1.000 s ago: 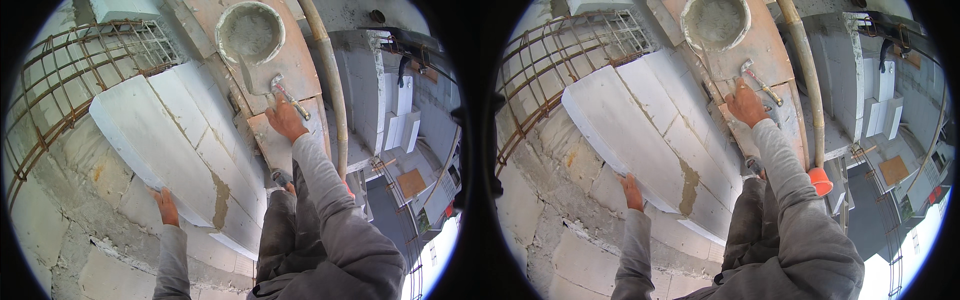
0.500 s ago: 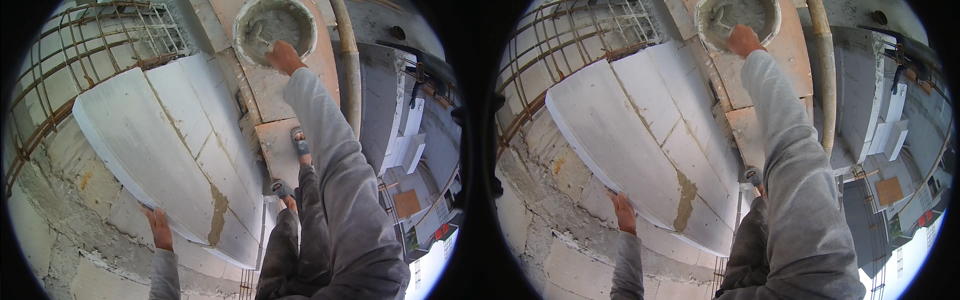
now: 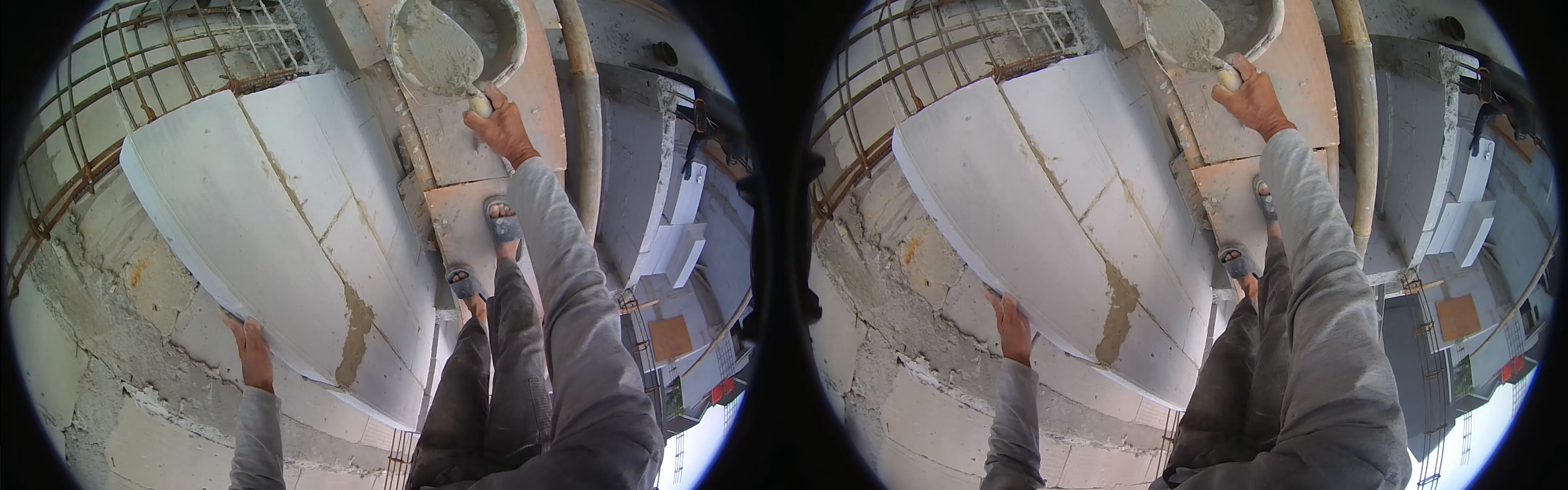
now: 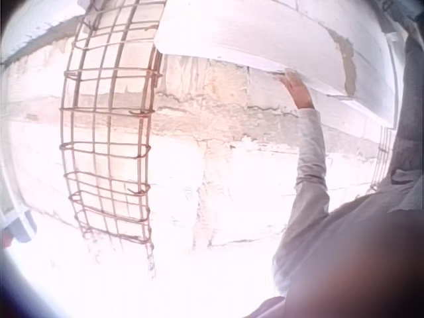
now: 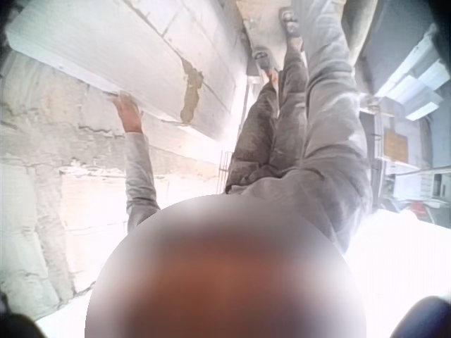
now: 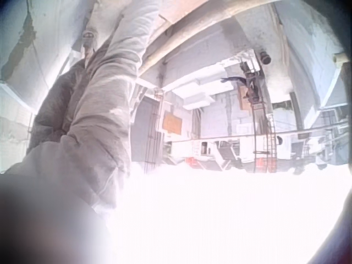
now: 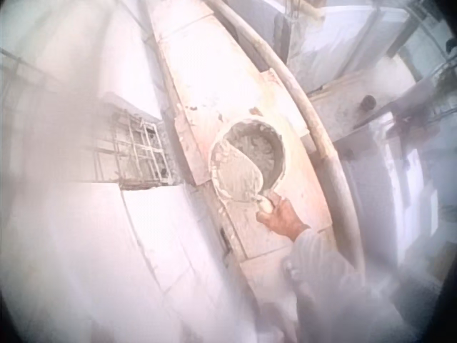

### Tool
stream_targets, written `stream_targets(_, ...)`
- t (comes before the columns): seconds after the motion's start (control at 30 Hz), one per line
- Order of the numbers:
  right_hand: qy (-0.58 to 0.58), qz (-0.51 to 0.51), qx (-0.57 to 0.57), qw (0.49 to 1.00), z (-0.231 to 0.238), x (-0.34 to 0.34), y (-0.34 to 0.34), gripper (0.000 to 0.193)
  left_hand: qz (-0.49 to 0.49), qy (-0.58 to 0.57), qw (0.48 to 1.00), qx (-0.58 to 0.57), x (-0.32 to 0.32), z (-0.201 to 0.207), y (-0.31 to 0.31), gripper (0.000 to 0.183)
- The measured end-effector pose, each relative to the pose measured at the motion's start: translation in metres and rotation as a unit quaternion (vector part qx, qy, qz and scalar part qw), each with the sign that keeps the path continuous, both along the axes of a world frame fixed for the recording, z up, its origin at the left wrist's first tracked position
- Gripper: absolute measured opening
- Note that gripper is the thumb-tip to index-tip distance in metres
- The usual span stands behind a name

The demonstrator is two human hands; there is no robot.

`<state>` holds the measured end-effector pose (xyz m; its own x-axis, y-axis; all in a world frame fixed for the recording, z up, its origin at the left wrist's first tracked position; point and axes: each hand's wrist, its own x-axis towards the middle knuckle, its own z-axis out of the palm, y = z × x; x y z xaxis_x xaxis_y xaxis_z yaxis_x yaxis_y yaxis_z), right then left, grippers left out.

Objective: The person places a large white rectangular tile onto a wall, taps it into position with a hammer, and then uses a trowel to apply and smooth cement into the gaps between tiles. The person continues to apply cement to the joints and smooths the surface.

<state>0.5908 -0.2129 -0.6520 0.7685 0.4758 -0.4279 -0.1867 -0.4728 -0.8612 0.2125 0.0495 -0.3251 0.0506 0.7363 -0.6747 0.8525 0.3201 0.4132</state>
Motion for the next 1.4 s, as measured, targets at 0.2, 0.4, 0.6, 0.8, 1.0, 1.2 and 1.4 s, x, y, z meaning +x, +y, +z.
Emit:
stream_targets(0.2,0.054,0.094,0.055,0.993,0.041,-0.111,-0.050,0.042,-0.015,0.018,0.999,0.032,0.017,-0.005,0.000,0.078)
stream_targets(0.4,0.135,0.145,-0.026,0.980,0.081,-0.257,-0.036,0.044,-0.081,-0.043,0.995,0.040,0.037,-0.005,-0.006,0.078)
stream_targets(0.6,0.187,0.289,-0.042,0.938,0.117,-0.319,0.039,0.044,-0.118,-0.012,0.992,0.037,0.040,-0.004,-0.003,0.080)
stream_targets(0.8,0.133,0.332,-0.014,0.934,0.149,-0.313,0.016,0.039,-0.125,-0.028,0.991,0.041,0.034,-0.012,-0.001,0.081)
stream_targets(1.0,0.145,0.265,-0.049,0.952,0.117,-0.274,0.037,0.045,-0.095,-0.060,0.994,0.007,0.035,-0.013,0.005,0.080)
stream_targets(1.2,0.173,0.332,0.009,0.927,0.129,-0.275,0.035,0.044,-0.134,-0.019,0.990,0.026,0.039,-0.010,-0.002,0.081)
stream_targets(1.4,0.198,0.239,-0.096,0.946,0.117,-0.278,0.043,0.043,-0.141,-0.022,0.989,0.040,0.042,-0.009,-0.002,0.080)
